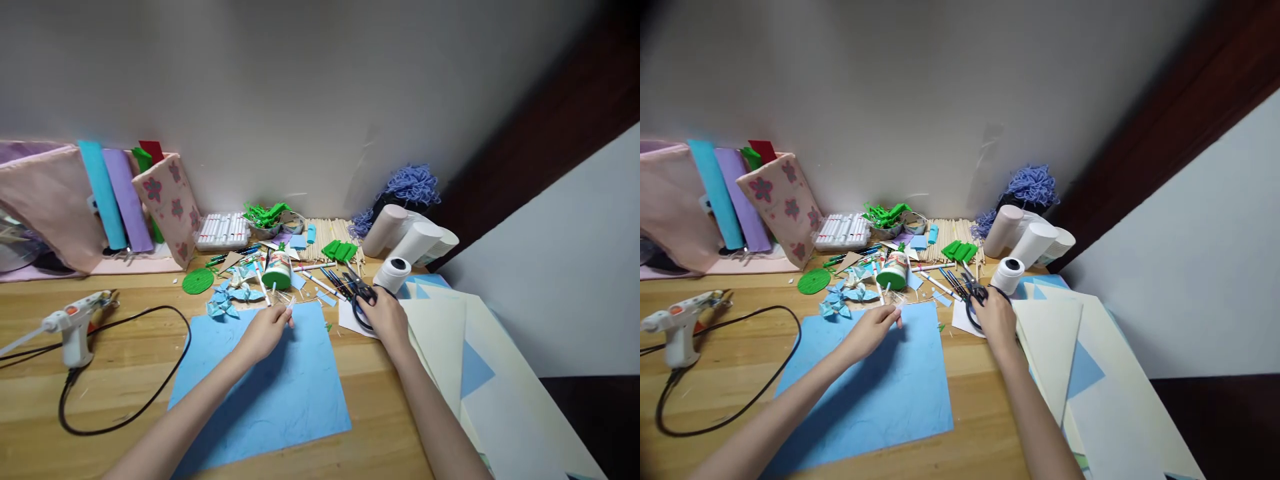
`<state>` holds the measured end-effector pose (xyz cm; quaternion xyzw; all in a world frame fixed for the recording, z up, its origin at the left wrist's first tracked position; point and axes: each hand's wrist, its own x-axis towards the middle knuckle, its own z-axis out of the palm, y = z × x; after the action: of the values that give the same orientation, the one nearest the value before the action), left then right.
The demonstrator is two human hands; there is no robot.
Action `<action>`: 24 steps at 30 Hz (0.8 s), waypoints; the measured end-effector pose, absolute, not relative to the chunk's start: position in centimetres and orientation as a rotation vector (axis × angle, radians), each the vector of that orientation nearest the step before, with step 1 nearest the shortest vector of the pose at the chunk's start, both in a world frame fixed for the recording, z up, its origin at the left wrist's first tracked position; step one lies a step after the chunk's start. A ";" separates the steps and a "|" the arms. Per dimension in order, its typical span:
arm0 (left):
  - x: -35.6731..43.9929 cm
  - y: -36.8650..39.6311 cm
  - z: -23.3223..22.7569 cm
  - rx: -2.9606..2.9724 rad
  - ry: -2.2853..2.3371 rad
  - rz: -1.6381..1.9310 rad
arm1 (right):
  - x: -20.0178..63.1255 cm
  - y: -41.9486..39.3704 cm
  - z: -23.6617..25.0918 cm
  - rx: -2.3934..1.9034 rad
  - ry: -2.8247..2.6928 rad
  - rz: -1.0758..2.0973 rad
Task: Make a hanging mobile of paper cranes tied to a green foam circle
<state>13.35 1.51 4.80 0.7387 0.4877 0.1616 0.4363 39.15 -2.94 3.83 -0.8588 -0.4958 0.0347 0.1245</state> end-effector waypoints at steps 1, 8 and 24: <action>12.2 1.3 4.9 1.836 1.247 0.418 | 39.6 -3.0 4.1 -2.519 -1.444 0.095; 3.3 1.0 4.6 1.346 1.465 0.799 | 42.4 -2.2 4.2 -2.671 -1.665 0.180; -5.3 8.0 5.0 0.231 1.195 1.401 | 23.3 0.9 7.8 -1.692 -2.107 0.493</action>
<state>-5.32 8.04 4.96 0.0994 0.5154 0.6041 0.5997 23.25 0.93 7.77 -0.6041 -0.7522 0.1759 0.1959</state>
